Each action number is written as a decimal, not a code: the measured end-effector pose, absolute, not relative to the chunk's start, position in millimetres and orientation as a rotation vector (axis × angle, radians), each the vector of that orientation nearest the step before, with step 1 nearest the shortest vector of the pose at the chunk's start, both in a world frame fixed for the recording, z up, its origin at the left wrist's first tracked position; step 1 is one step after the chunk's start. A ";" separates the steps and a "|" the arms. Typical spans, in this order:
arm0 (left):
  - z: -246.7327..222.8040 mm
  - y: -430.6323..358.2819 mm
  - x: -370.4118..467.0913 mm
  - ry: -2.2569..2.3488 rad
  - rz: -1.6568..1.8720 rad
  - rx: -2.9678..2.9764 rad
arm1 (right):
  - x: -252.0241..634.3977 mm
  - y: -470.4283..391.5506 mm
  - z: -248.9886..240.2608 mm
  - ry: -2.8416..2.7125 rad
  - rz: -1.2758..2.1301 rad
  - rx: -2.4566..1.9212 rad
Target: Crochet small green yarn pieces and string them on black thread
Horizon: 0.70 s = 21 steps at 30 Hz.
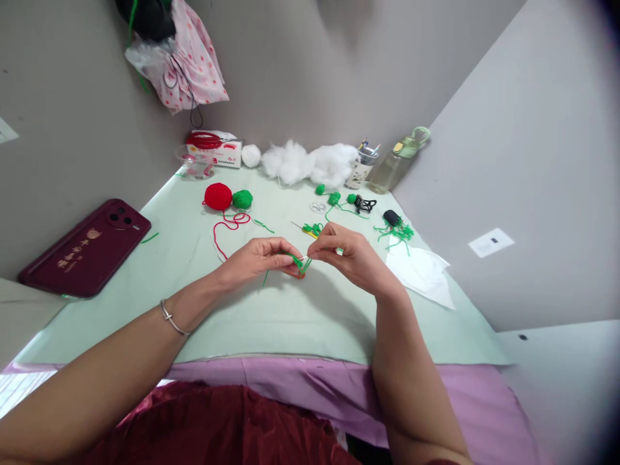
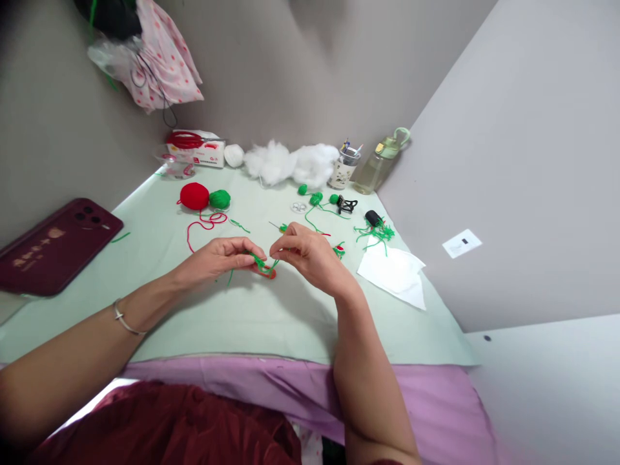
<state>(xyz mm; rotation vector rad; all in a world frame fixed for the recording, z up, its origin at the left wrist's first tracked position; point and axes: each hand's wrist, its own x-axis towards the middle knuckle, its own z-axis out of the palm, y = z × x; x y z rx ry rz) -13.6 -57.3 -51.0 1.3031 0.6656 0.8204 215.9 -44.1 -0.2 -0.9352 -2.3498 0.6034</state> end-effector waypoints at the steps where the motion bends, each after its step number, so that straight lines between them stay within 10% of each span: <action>1: -50.9 -57.3 -13.6 0.661 0.821 1.308 | 215.8 -43.9 -0.7 -2.350 0.614 -0.926; 21: -46.9 -60.2 -11.7 0.682 0.861 1.182 | 203.6 -42.8 -10.7 -2.184 0.684 -1.067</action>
